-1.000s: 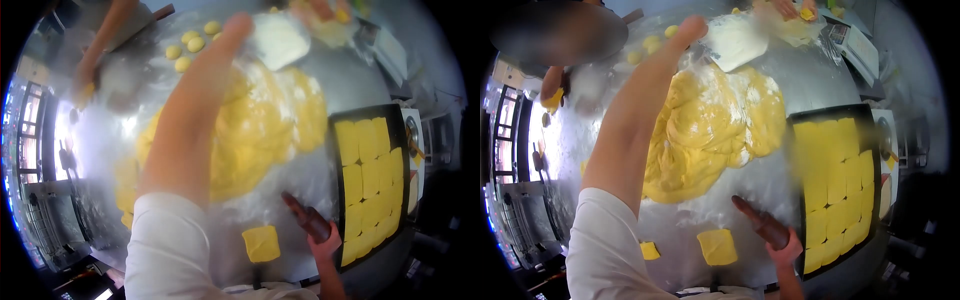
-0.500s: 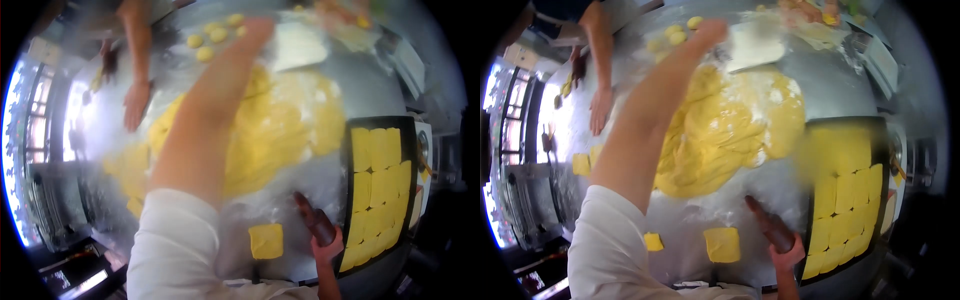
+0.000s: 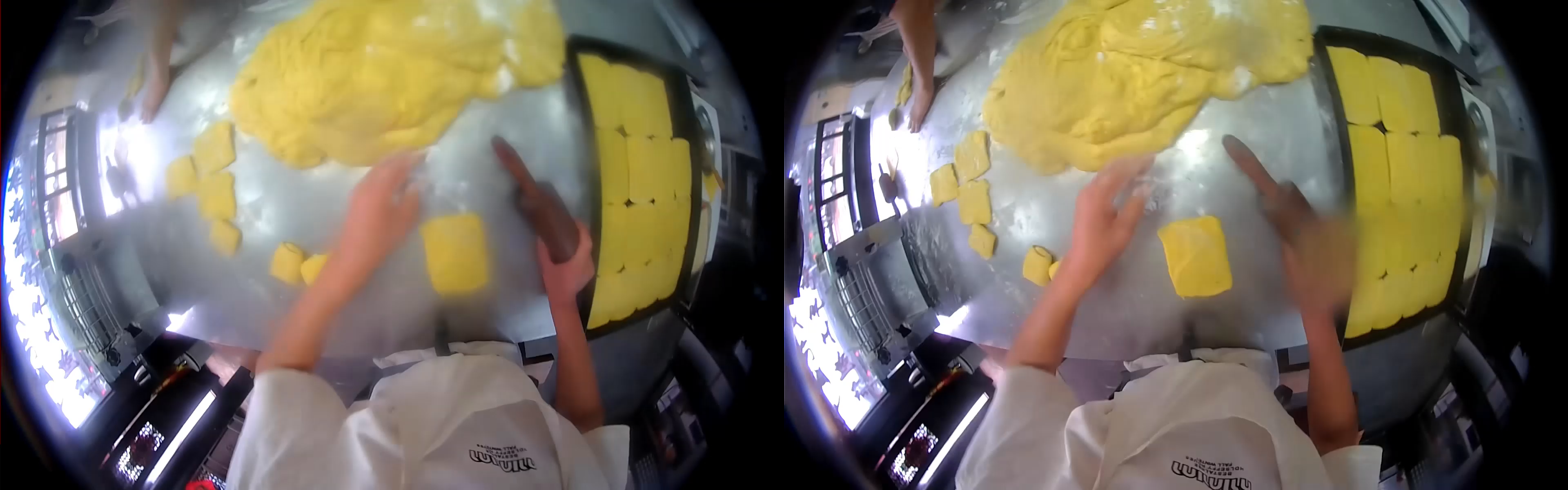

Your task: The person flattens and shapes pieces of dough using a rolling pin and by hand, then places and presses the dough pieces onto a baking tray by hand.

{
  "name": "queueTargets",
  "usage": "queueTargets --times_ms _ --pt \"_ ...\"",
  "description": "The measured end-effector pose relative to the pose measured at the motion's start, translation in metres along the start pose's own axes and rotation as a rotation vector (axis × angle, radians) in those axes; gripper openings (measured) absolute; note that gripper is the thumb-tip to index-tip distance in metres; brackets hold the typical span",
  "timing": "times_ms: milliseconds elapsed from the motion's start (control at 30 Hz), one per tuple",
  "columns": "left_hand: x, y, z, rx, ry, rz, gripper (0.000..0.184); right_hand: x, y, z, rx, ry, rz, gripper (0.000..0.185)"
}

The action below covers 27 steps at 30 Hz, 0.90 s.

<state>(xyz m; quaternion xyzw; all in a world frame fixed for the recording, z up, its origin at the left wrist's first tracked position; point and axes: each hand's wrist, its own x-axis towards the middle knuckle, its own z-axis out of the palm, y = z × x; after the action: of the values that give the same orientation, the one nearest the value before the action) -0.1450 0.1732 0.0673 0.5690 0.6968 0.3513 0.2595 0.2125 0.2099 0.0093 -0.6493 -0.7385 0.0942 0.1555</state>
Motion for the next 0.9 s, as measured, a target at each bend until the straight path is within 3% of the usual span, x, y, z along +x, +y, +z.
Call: queueTargets --times_ms 33,67,200,267,367,400,433,533,633,733,900 --pt "-0.026 0.0 0.003 0.0 -0.08 -0.148 0.04 -0.002 0.005 0.002 -0.047 0.011 -0.066 0.076" --pt "-0.042 0.003 0.01 0.033 -0.072 -0.148 0.042 0.001 0.008 0.003 -0.091 0.026 -0.139 0.076" --pt "-0.071 0.01 0.041 0.138 -0.089 -0.129 0.052 0.009 -0.018 -0.02 0.037 -0.138 0.078 0.08" --pt "-0.071 0.015 0.06 0.245 -0.091 -0.038 0.059 0.008 -0.017 -0.02 0.05 -0.125 0.086 0.079" --pt "-0.06 0.03 0.076 0.367 -0.15 -0.135 0.056 0.003 -0.009 -0.009 0.042 0.005 -0.079 0.077" --pt "-0.057 0.025 0.084 0.44 -0.15 -0.143 0.053 0.0 -0.006 -0.006 0.097 -0.028 0.08 0.075" --pt "-0.054 0.018 0.088 0.513 -0.152 -0.154 0.05 -0.001 -0.01 -0.009 0.105 -0.052 0.076 0.074" --pt "-0.039 0.013 0.085 0.391 -0.211 -0.264 0.044 0.002 -0.017 -0.012 0.027 -0.088 -0.005 0.073" --pt "-0.038 0.011 0.076 0.467 -0.198 0.003 0.036 0.0 -0.015 -0.018 0.13 -0.071 0.016 0.072" --pt "-0.05 0.013 0.071 0.115 -0.328 -0.058 0.029 0.001 -0.006 -0.012 0.133 -0.091 0.002 0.071" --pt "-0.081 0.049 0.049 0.127 -0.202 -0.06 0.023 -0.001 -0.015 -0.024 0.168 -0.095 -0.007 0.069"
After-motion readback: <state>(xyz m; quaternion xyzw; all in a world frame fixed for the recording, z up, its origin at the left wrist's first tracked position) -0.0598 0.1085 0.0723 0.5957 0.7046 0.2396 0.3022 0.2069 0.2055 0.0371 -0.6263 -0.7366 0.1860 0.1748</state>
